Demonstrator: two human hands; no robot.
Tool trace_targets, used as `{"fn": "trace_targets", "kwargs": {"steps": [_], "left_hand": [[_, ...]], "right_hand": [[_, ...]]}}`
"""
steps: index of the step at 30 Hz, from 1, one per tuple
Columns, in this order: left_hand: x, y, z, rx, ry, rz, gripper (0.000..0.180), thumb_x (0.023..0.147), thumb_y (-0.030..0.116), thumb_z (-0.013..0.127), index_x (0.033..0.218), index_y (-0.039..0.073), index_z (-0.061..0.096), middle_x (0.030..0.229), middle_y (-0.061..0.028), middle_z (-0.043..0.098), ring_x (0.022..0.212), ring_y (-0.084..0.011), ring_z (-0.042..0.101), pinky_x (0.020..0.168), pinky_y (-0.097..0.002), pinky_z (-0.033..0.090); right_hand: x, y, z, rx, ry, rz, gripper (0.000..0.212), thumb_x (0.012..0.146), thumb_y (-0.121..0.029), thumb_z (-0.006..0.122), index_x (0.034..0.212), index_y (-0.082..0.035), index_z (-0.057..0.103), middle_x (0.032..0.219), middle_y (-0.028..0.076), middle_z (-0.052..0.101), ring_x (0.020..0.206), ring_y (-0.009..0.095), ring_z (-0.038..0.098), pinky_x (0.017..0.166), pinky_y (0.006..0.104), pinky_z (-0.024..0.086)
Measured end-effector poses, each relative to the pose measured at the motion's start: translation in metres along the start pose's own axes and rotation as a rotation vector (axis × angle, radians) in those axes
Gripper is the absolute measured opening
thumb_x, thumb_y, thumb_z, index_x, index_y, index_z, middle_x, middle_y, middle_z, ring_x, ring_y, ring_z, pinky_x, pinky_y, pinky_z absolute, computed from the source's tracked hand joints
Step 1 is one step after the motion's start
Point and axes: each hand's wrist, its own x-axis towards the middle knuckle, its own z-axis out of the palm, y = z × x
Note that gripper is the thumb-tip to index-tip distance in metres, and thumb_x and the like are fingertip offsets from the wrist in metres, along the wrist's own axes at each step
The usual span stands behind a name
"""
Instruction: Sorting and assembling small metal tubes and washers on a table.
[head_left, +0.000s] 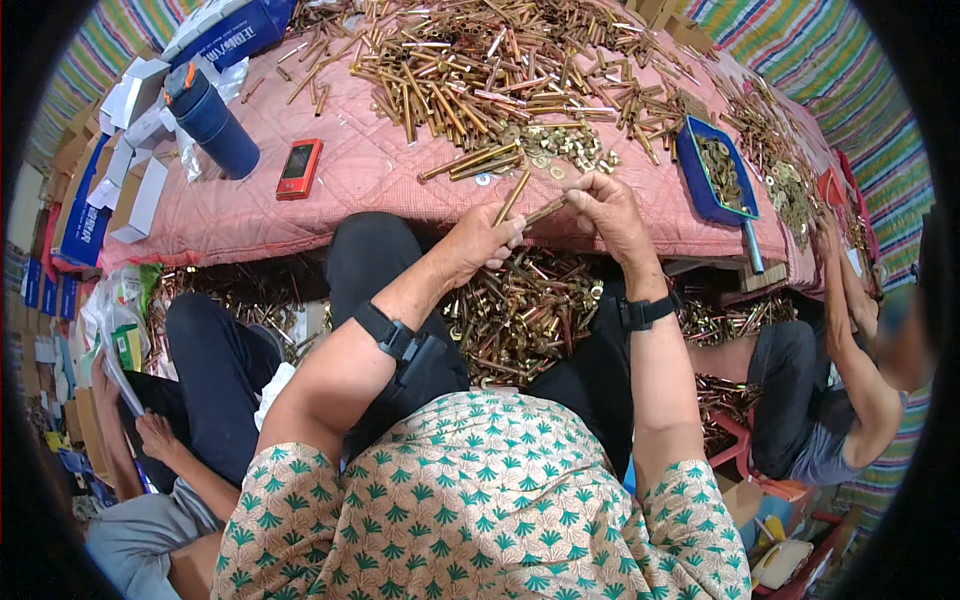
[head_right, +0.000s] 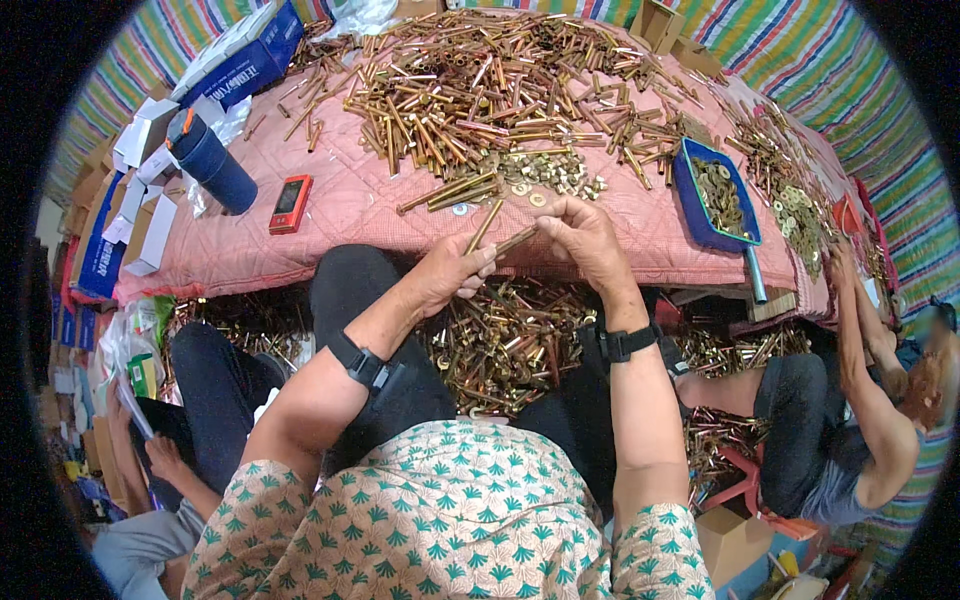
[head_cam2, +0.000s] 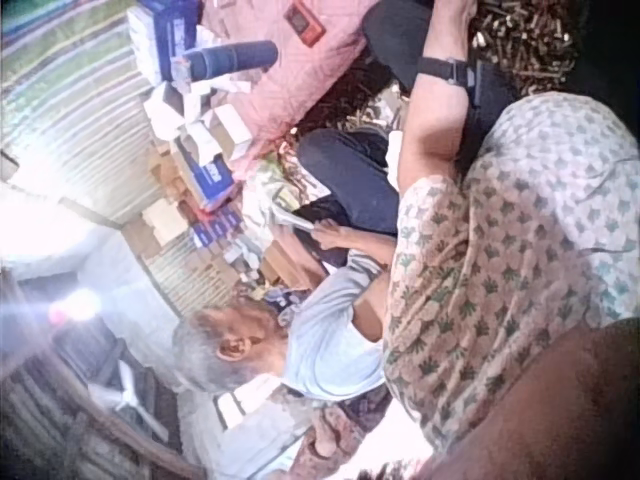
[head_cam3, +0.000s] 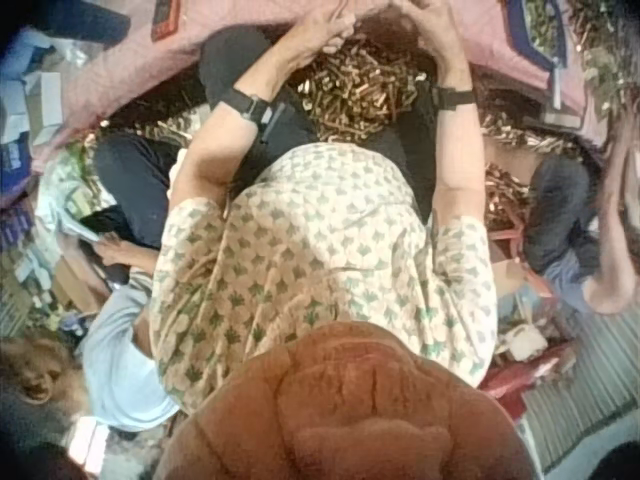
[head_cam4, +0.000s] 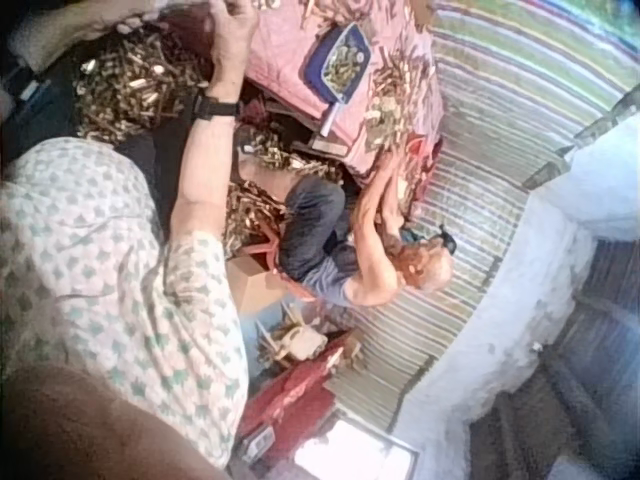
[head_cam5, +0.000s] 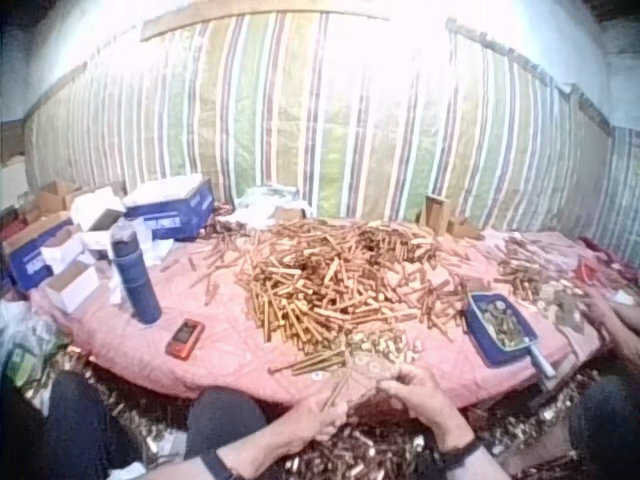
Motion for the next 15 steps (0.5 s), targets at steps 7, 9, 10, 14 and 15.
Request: {"fn": "trace_targets", "kwargs": {"steps": [7,9,10,14,15], "left_hand": [[0.002,-0.003,0.000,0.016,-0.025,-0.023,0.019,0.095,0.025,0.057,0.099,0.009,0.050,0.074,0.0034,0.046,0.051,-0.0019,0.034,0.042,-0.0167,0.026],[0.004,-0.006,-0.004,0.056,-0.097,-0.059,0.020,0.096,0.026,0.055,0.104,0.007,0.051,0.077,0.0022,0.051,0.054,-0.0032,0.042,0.046,-0.0174,0.033],[0.004,-0.005,-0.002,0.060,-0.094,-0.063,0.020,0.096,0.026,0.055,0.104,0.007,0.051,0.077,0.0022,0.051,0.054,-0.0032,0.042,0.046,-0.0174,0.033],[0.009,-0.009,-0.001,0.507,-0.166,0.237,0.029,0.098,0.026,0.049,0.117,0.004,0.054,0.103,-0.0056,0.064,0.095,-0.0107,0.058,0.085,-0.0267,0.046],[0.010,-0.006,-0.002,0.565,-0.156,0.316,0.030,0.099,0.025,0.048,0.118,0.003,0.054,0.105,-0.0065,0.064,0.099,-0.0115,0.058,0.088,-0.0275,0.045]], "right_hand": [[-0.005,-0.010,-0.003,-0.276,0.038,-0.021,0.013,0.086,-0.012,0.068,0.079,-0.005,0.059,0.064,-0.006,0.049,0.060,0.001,0.041,0.051,0.0197,0.035],[-0.003,-0.003,-0.016,-0.496,0.005,-0.157,0.013,0.086,-0.012,0.068,0.079,-0.004,0.059,0.063,-0.005,0.050,0.059,0.002,0.042,0.051,0.0201,0.036],[0.001,-0.003,-0.021,-0.718,-0.031,-0.297,0.013,0.085,-0.011,0.068,0.079,-0.003,0.059,0.063,-0.005,0.051,0.057,0.003,0.044,0.050,0.0205,0.036],[0.021,-0.026,-0.037,-0.714,0.151,-0.292,0.011,0.085,-0.012,0.066,0.087,-0.002,0.062,0.067,0.001,0.060,0.065,0.009,0.058,0.052,0.0245,0.043],[0.029,-0.033,-0.040,-0.710,0.151,-0.289,0.011,0.085,-0.012,0.066,0.087,-0.002,0.062,0.067,0.001,0.060,0.065,0.009,0.058,0.052,0.0245,0.043]]}}
